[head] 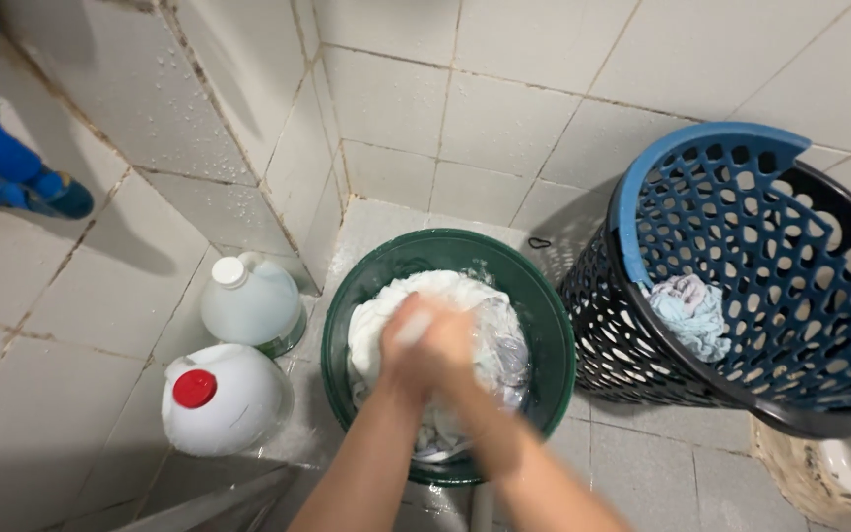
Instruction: The person washes clothes by hand in a bucket of water, scrubbing each item and placing them into a blue basket.
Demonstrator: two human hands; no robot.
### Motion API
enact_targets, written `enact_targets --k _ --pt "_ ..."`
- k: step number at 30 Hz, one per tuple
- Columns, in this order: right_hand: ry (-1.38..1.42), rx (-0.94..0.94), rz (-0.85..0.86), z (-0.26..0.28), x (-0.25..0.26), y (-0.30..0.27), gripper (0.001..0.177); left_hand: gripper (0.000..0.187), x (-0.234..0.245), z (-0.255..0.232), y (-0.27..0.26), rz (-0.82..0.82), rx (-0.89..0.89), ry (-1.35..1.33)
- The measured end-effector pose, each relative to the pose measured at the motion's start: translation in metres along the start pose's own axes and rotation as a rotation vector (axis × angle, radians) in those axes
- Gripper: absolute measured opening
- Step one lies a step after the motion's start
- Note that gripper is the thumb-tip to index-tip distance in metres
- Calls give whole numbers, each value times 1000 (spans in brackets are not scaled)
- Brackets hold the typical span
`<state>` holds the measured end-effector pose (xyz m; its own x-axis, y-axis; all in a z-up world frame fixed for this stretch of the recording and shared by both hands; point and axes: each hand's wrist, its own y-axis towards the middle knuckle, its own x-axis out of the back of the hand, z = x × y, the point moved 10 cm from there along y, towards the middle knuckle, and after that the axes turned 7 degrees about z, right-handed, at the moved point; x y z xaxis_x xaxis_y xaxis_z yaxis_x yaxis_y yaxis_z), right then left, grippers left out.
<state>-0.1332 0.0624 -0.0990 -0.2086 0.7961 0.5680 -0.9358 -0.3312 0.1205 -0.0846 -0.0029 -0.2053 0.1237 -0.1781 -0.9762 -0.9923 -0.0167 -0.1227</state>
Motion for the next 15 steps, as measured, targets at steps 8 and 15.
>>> enact_targets --k 8,15 --pt "792 -313 407 -93 -23 -7 42 31 -74 -49 -22 -96 195 565" --pt "1079 -432 515 -67 -14 -13 40 25 -81 -87 -15 -92 90 683"
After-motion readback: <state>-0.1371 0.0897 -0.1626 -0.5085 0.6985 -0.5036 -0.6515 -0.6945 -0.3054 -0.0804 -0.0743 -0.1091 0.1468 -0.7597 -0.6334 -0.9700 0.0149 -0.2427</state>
